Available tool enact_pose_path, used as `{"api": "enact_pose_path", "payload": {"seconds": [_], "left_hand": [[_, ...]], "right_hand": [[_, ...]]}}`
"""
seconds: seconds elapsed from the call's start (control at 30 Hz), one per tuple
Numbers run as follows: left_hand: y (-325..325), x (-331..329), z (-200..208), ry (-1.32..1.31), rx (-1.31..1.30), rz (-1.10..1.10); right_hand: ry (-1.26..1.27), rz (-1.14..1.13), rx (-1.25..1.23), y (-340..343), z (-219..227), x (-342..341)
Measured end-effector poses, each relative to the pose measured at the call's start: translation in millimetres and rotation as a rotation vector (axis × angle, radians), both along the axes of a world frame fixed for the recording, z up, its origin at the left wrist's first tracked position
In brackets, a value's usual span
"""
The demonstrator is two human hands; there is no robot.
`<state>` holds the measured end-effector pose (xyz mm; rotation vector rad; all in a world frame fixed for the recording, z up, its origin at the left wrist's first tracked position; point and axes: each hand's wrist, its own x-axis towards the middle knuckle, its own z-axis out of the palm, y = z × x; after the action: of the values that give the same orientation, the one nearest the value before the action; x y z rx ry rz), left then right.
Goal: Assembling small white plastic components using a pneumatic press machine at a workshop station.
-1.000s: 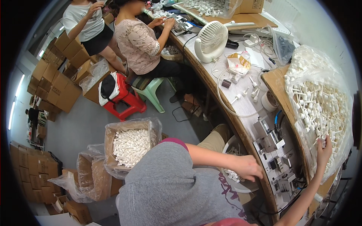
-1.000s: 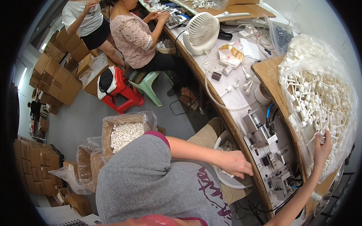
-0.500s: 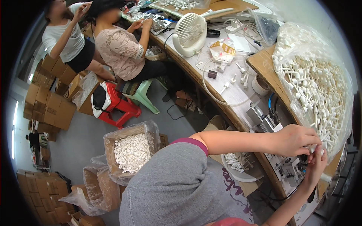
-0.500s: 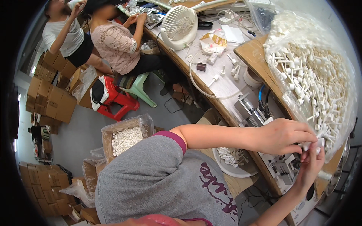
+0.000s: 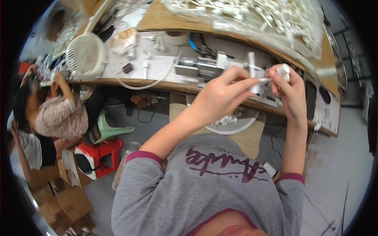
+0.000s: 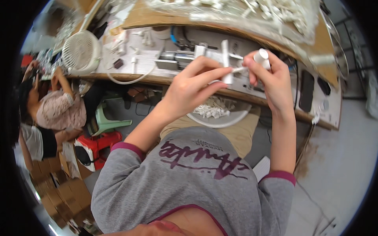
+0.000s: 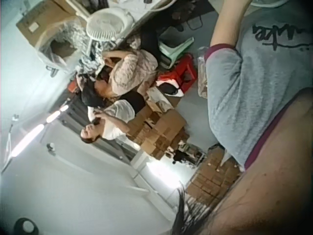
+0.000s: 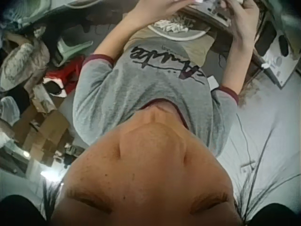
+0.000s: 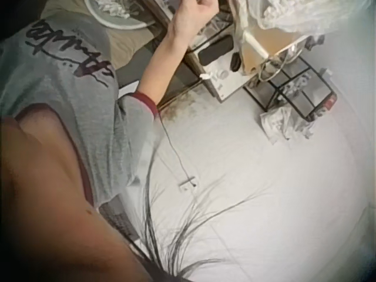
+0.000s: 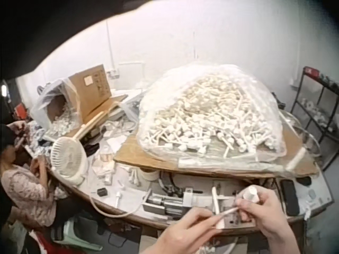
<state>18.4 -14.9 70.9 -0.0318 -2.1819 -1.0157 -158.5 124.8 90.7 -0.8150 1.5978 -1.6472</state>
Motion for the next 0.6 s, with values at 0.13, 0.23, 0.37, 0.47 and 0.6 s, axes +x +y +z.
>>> {"api": "enact_pose_path", "payload": {"seconds": [0.13,0.23,0.37,0.47,0.6], "left_hand": [[5.6,9.3,-44.6,-0.188,-0.195,0.045],[7.4,2.4,-63.2,-0.259,-0.446,0.075],[8.4,-9.9,-64.2,-0.310,-0.578,0.094],[4.3,-15.9,-64.7,-0.347,-0.577,0.121],[0.9,-18.0,-58.7,-0.407,-0.546,0.123]], "right_hand": [[-0.037,-0.099,-0.019,11.9,-4.9,-2.1],[-0.023,-0.103,-0.006,14.4,-11.3,0.0],[-0.026,-0.132,-0.028,16.6,-17.7,1.4],[-0.033,-0.132,-0.053,16.0,-16.2,2.5],[-0.078,-0.143,-0.045,14.0,-13.8,2.6]]}}
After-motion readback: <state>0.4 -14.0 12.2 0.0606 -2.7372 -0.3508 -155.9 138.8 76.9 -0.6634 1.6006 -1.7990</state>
